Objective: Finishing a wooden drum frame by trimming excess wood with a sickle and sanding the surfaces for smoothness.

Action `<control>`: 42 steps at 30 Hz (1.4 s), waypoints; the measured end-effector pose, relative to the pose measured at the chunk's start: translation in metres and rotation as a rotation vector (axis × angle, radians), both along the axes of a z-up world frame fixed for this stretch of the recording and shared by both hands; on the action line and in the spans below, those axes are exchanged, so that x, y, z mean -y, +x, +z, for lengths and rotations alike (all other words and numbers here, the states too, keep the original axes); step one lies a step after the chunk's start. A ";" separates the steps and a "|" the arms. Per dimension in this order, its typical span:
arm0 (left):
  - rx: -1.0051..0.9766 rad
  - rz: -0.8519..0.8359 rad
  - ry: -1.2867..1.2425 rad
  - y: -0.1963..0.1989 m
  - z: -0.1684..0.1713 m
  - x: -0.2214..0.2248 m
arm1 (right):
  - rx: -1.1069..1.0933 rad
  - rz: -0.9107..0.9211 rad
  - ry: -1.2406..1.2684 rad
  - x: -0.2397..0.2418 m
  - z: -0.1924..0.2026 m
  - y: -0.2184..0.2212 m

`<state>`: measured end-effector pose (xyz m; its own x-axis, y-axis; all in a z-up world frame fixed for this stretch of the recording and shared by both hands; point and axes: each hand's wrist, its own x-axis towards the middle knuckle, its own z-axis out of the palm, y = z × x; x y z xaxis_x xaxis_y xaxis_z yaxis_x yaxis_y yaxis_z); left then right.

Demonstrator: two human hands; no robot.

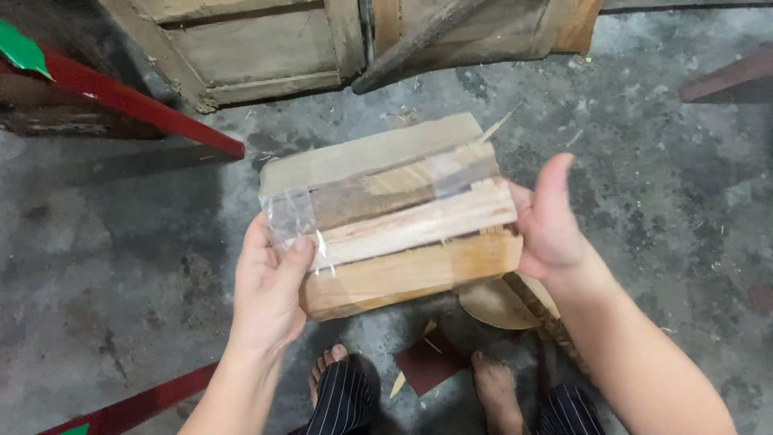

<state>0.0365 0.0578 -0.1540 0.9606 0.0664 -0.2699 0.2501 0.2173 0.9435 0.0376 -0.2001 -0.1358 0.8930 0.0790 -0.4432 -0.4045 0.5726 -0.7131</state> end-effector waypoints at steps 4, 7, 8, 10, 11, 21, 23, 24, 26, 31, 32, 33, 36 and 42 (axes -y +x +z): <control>0.056 -0.039 0.010 -0.001 -0.001 0.001 | -0.133 -0.075 -0.132 0.000 -0.006 0.003; 0.024 -0.050 0.023 -0.001 -0.004 -0.001 | 0.037 -0.118 -0.222 -0.008 -0.009 -0.004; 0.039 -0.060 0.038 0.000 -0.005 -0.003 | 0.049 -0.137 -0.293 -0.010 -0.006 -0.007; 0.051 -0.068 0.052 0.000 -0.007 -0.010 | 0.059 -0.154 -0.364 -0.009 -0.006 -0.009; 0.064 -0.131 0.032 -0.001 -0.008 -0.015 | -0.069 -0.153 -0.323 -0.004 -0.009 -0.008; 0.079 -0.172 0.057 0.001 0.001 -0.016 | -0.449 -0.077 -0.836 -0.012 0.017 -0.009; 0.043 -0.158 -0.002 0.004 0.005 -0.015 | -0.240 -0.041 -0.659 0.004 -0.007 -0.015; 0.015 -0.147 -0.062 0.007 0.006 -0.015 | -0.030 -0.009 -0.478 0.012 -0.018 -0.017; -0.005 -0.124 -0.104 0.005 0.000 -0.015 | 0.044 0.094 -0.745 0.026 -0.037 -0.032; 0.043 -0.137 -0.143 0.005 -0.001 -0.011 | 0.606 0.186 -0.840 0.026 -0.076 -0.037; 0.034 -0.079 -0.092 0.004 0.004 -0.004 | 0.562 0.044 -0.913 0.017 -0.074 -0.038; 0.024 -0.022 -0.041 0.003 0.009 0.002 | 0.516 -0.099 -0.983 0.007 -0.072 -0.039; 0.016 -0.013 -0.032 0.001 -0.004 -0.002 | 0.535 -0.126 -0.980 0.008 -0.074 -0.036; 0.050 -0.044 -0.023 -0.003 -0.016 -0.007 | 0.510 -0.185 -1.020 0.013 -0.092 -0.039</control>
